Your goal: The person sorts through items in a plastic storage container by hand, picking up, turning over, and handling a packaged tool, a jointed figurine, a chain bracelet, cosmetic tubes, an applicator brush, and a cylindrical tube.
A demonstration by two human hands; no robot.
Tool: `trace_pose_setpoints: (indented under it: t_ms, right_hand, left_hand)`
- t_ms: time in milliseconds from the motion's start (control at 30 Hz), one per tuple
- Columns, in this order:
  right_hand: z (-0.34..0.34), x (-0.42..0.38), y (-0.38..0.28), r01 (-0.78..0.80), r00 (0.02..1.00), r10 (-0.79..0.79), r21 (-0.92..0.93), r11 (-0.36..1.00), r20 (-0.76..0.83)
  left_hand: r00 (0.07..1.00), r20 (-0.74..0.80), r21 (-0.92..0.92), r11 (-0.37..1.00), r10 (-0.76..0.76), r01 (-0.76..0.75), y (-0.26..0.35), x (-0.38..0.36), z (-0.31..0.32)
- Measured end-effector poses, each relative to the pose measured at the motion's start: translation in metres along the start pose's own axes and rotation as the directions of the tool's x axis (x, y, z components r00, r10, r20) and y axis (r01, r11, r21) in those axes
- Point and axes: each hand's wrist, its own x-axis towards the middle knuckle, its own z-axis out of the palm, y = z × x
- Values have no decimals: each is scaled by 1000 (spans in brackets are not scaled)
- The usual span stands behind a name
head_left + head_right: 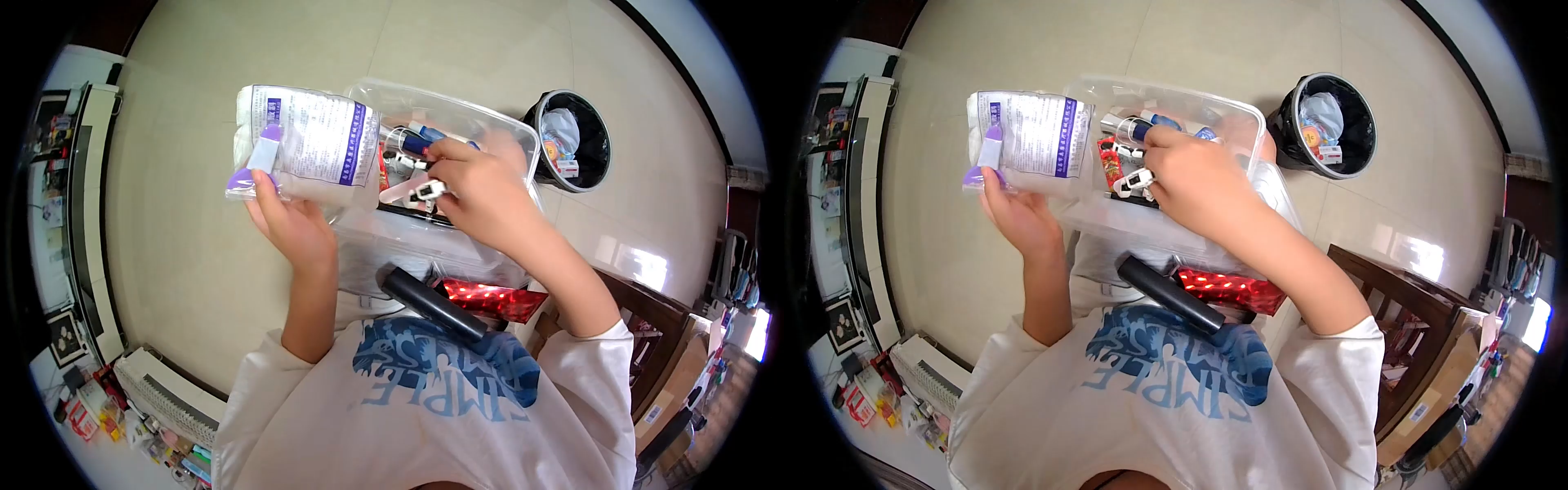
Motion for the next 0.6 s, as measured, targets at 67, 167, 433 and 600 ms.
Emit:
trace_pose_setpoints:
  t_ms: [67, 167, 433, 600]
  right_hand:
    - [-19, -8, 0, 74, 977, -49, 115, 991, -207]
    - [-51, -30, 14, 41, 846, 208, 449, 893, -491]
    - [-96, -83, 147, -357, 449, 871, 854, 379, -199]
    - [-88, -111, 247, -673, 279, 959, 700, 239, -59]
  left_hand:
    - [1000, -22, -7, 1000, -18, 18, -1, 2, 0]
    - [999, -28, -24, 999, -39, 38, -2, 5, -3]
    - [990, -84, -84, 991, -112, 105, -3, 5, 0]
    - [992, -34, -72, 991, -119, 117, -1, 5, 0]
